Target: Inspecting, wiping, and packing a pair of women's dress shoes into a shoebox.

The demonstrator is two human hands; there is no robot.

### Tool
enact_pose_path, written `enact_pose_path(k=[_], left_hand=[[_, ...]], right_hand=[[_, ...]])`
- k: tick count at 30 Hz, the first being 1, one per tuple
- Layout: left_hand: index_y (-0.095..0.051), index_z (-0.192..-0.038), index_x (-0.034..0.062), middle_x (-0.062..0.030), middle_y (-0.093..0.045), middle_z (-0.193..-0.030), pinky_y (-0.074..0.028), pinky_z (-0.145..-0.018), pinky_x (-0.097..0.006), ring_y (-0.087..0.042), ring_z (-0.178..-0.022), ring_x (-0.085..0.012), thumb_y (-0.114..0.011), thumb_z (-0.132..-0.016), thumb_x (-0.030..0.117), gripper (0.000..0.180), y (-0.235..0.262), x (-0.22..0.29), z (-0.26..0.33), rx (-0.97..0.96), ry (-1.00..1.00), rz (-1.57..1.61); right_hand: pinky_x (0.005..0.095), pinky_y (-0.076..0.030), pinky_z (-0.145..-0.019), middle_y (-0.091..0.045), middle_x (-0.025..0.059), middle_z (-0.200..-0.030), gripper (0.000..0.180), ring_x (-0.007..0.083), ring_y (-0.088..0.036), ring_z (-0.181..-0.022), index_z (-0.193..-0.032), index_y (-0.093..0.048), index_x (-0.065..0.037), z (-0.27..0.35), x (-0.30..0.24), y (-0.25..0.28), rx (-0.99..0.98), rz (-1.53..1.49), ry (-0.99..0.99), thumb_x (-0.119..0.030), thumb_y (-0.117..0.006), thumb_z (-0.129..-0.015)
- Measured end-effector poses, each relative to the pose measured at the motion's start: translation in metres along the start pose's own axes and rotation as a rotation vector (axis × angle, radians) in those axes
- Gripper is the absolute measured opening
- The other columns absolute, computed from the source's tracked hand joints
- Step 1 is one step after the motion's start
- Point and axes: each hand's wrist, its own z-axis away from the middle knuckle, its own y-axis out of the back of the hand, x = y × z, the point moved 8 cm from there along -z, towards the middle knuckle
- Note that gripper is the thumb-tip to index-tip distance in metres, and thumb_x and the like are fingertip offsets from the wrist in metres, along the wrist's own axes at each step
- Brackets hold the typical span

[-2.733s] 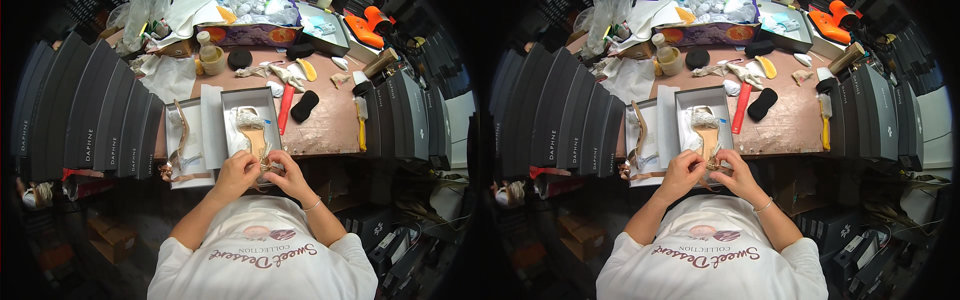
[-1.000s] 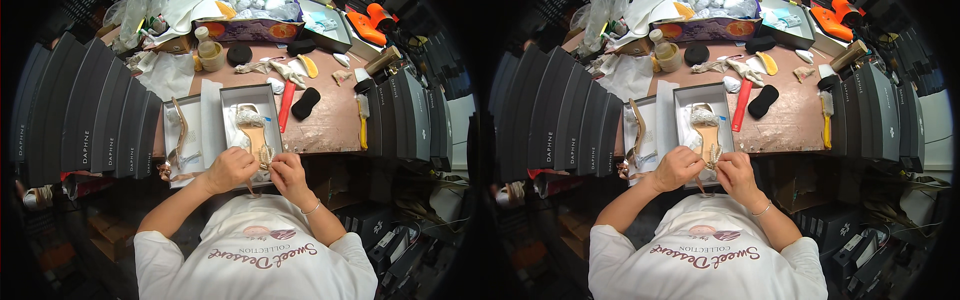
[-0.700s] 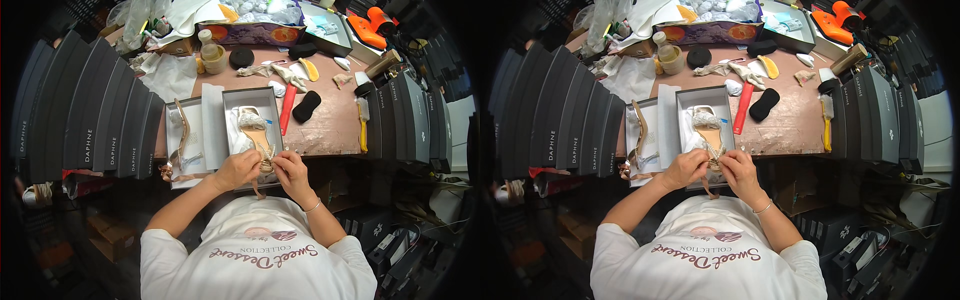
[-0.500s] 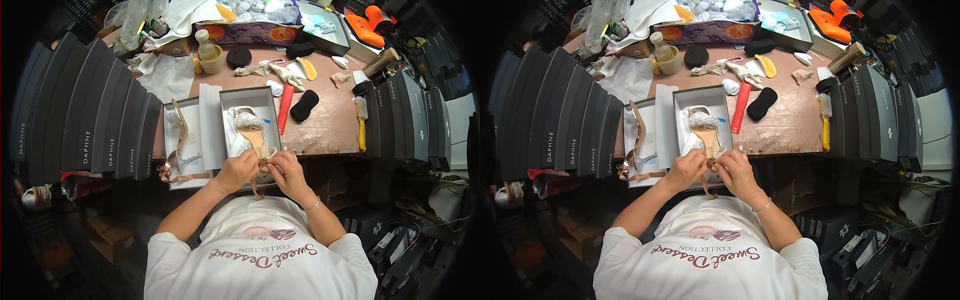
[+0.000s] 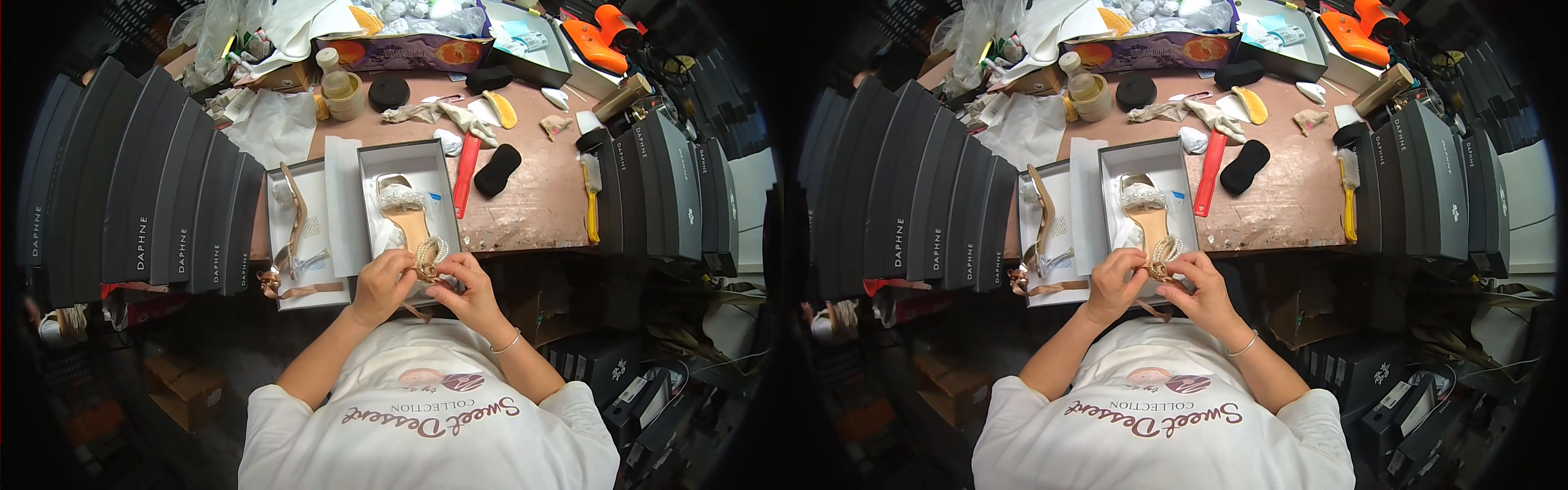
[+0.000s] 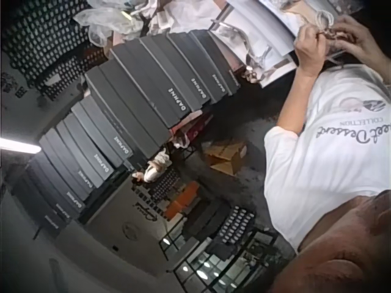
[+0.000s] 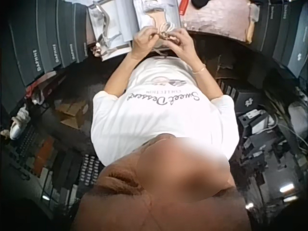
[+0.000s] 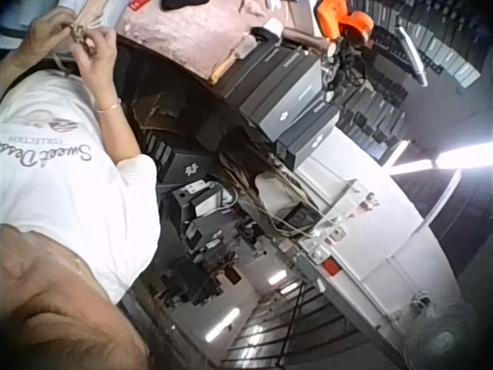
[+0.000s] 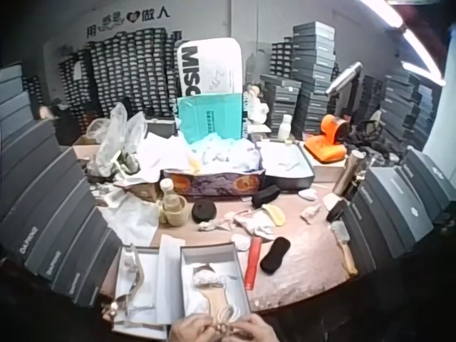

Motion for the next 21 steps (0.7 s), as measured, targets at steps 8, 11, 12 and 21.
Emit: enact_pose_path(k=[8, 11, 12, 21], left_hand=[[-0.060, -0.086, 0.0016, -0.0123, -0.065, -0.085, -0.053, -0.065, -0.035, -0.066, -0.075, -0.0288, -0.070, -0.074, -0.003, 0.017, 0.009, -0.001, 0.008, 0.000, -0.008, -0.060], [-0.059, -0.088, 0.0017, -0.0112, -0.064, -0.085, -0.053, -0.065, -0.034, -0.065, -0.074, -0.0266, -0.070, -0.077, -0.001, 0.016, 0.014, -0.006, 0.013, 0.026, 0.049, -0.072], [-0.059, -0.090, 0.0018, -0.0098, -0.064, -0.087, -0.053, -0.066, -0.033, -0.065, -0.073, -0.0243, -0.070, -0.079, 0.001, 0.016, 0.011, -0.006, 0.013, -0.022, 0.090, -0.033], [-0.045, -0.131, 0.0039, -0.0057, -0.060, -0.101, -0.048, -0.070, -0.020, -0.057, -0.077, -0.0085, -0.059, -0.095, 0.014, 0.039, -0.011, -0.024, 0.046, -0.238, 0.927, 1.110]], right_hand=[[0.0284, -0.053, -0.064, -0.055, 0.0099, -0.097, 0.018, 0.0200, -0.059, -0.082, -0.089, -0.062, 0.000, 0.003, 0.010, -0.001, 0.072, 0.196, 0.063, -0.005, -0.075, -0.079], [0.0285, -0.051, -0.062, -0.055, 0.0104, -0.096, 0.017, 0.0197, -0.059, -0.079, -0.086, -0.059, 0.000, 0.003, 0.012, 0.006, 0.101, 0.223, 0.066, -0.004, -0.074, -0.080], [0.0285, -0.051, -0.062, -0.055, 0.0104, -0.096, 0.016, 0.0195, -0.059, -0.077, -0.086, -0.059, 0.000, 0.002, 0.011, 0.008, 0.100, 0.193, 0.046, -0.004, -0.074, -0.080], [0.0211, -0.044, -0.059, -0.052, 0.0061, -0.099, 0.016, 0.0084, -0.051, -0.070, -0.088, -0.059, 0.000, 0.007, 0.017, 0.008, 0.037, 0.132, 0.101, 0.001, -0.073, -0.080]])
